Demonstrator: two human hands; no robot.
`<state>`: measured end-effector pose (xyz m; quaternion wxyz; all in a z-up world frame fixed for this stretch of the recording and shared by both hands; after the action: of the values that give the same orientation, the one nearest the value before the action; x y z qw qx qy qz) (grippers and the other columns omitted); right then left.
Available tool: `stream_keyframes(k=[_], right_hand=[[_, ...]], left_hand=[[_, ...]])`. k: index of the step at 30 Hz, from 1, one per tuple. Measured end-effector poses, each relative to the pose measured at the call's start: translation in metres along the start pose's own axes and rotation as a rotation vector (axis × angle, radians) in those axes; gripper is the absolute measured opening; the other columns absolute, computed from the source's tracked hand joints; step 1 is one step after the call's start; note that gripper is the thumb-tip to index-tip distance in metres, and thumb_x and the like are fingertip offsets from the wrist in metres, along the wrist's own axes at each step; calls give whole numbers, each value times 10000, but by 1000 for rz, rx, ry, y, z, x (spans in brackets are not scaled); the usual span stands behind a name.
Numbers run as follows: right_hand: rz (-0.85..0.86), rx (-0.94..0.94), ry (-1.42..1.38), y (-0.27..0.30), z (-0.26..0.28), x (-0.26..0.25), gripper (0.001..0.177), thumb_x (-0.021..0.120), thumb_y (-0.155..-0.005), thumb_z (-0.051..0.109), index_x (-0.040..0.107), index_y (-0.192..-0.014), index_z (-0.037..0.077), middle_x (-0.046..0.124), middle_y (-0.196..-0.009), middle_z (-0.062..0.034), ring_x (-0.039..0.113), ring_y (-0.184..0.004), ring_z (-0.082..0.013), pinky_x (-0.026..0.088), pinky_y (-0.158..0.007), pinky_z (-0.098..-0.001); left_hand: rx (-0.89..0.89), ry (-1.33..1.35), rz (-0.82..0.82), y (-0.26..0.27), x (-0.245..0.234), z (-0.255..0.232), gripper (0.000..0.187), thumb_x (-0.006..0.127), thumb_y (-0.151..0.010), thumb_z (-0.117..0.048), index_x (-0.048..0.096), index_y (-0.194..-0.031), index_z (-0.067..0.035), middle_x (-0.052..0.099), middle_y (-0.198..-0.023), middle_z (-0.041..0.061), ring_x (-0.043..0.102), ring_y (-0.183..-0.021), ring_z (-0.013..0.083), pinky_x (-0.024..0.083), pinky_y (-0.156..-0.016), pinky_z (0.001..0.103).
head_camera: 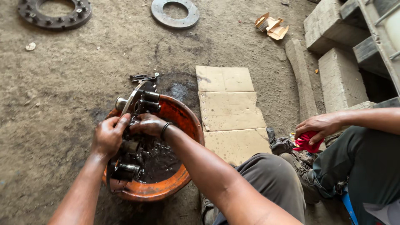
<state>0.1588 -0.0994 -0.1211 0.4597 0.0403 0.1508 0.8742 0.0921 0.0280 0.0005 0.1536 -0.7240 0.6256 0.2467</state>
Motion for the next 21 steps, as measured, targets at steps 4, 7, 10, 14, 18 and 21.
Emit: stream_keyframes(k=[4,7,10,14,18,21], right_hand=[[-109,-49,284,15,17,4,545,807,-744,294,686,-1118,-84,768,-930,-192,719,-795,-225,588,-700,-366],[-167,-25,540,31,36,2,599,825,-740,330,655,-1178,-42,752,-964,-197,736,-822,-275,583,-714,-381],[-133,-173,651,34,60,7,618,830,-747,354,643,-1195,-28,741,-983,-233,732,-879,-336,577,-748,-427],[-49,-49,754,39,52,1,567,745,-812,400,627,-1184,-12,755,-964,-239,769,-847,-358,607,-737,-458],[-89,-201,815,40,56,2,567,767,-805,403,629,-1175,-5,748,-1005,-238,736,-922,-359,581,-789,-456],[-155,-229,700,37,38,3,611,773,-815,395,615,-1247,-7,738,-1055,-234,725,-963,-347,577,-810,-444]], left_hand=[[-34,16,18,-2,0,9,541,620,-983,-534,780,-995,-17,719,-728,137,641,-693,220,496,-646,402],[-23,33,15,-3,1,12,544,622,-978,-535,781,-990,-14,709,-716,121,627,-688,208,495,-642,395],[-36,14,25,-5,2,12,544,621,-967,-548,787,-997,-30,733,-750,126,663,-720,221,513,-669,402],[-24,-99,-4,0,-1,3,558,618,-929,-600,792,-1057,-85,757,-840,186,737,-808,316,540,-728,447],[-29,-259,-6,3,-4,-6,589,574,-952,-653,808,-1076,-127,766,-866,217,747,-867,401,563,-764,499],[-8,-381,-45,9,-5,-9,574,535,-998,-652,809,-1106,-159,757,-884,221,727,-886,435,559,-755,533]])
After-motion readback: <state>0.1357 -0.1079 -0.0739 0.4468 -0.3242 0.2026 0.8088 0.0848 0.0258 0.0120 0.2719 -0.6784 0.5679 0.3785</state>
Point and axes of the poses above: each hand's wrist, its own y-axis away from the middle knuckle, its own x-axis out of the palm, z = x × y, the point moved 10 cm from there along -y, towards the middle knuckle
